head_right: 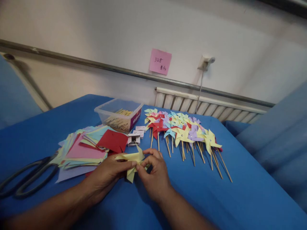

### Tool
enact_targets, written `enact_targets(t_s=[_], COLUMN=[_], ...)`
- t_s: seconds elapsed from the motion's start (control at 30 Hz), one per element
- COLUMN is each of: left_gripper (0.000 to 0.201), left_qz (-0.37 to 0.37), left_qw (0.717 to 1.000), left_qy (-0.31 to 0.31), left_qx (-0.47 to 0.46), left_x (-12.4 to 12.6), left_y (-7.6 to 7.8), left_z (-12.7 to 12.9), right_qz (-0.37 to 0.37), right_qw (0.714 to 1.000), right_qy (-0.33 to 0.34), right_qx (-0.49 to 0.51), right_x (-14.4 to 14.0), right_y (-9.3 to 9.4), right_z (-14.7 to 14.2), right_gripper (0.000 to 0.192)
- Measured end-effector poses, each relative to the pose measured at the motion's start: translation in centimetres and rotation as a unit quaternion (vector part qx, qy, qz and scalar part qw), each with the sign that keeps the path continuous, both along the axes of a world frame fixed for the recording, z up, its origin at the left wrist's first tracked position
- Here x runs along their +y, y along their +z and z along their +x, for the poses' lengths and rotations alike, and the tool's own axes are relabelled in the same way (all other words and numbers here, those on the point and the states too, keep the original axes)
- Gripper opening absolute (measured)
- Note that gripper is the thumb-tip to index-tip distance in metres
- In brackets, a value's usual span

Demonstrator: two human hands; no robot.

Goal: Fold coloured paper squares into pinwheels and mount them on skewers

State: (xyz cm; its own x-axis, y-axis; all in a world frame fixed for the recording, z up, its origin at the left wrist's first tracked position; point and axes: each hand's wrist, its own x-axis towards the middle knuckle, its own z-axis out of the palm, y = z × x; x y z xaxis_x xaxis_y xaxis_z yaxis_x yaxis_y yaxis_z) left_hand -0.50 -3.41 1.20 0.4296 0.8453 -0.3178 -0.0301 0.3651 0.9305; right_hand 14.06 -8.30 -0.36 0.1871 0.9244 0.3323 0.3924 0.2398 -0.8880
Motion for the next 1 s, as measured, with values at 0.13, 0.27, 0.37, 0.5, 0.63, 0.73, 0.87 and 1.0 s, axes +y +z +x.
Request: enact_targets(t_s=[0.13,0.27,0.37,0.5,0.63,0.73,0.87,1.0], left_gripper=[0.02,0.016,0.017,0.021,0.023,0.023,0.023,0.024], left_qz=[0.011,0.005,-0.009,-0.01,-0.009,-0.01,-0.008,-0.018], left_qw=[1.0,1.0,1.0,1.0,1.0,1.0,1.0,1.0], left_qy=[-0.001,0.0,-0.004,0.004,0.002,0.001,0.009,-0.001], left_qx=[0.015,0.016,0.007,-0.012,-0.01,-0.005,0.013,0.021], left_x=[0.1,0.0,-0.09,-0.05,0.02,0.06,0.26,0.39], left_y=[-0.02,0.14,0.16,0.06,-0.06,-0.12,-0.18,-0.2], left_z=[-0.08,-0.03,0.01,-0.07,-0.11,-0.1,-0.06,-0.01], right_qz=[0.0,0.003,0.009,0.011,0.007,0.007,0.015,0.008], right_qw=[1.0,1.0,0.999,1.0,1.0,1.0,0.999,0.999], right_qy=[0.009,0.014,0.02,0.009,0.002,0.004,0.009,0.004], right_qx=[-0.016,-0.022,-0.026,-0.022,-0.023,-0.03,-0.038,-0.043], right_x=[0.05,-0.01,-0.09,-0.08,0.02,-0.02,-0.09,-0.04], right_y=[-0.13,-0.03,0.1,-0.02,-0.27,-0.24,-0.06,-0.14], right_z=[0.09,0.08,0.01,-0.01,0.04,0.02,-0.02,-0.03], right_gripper=[0.013,0.011,0.011,0.013,0.014,0.014,0.013,0.014])
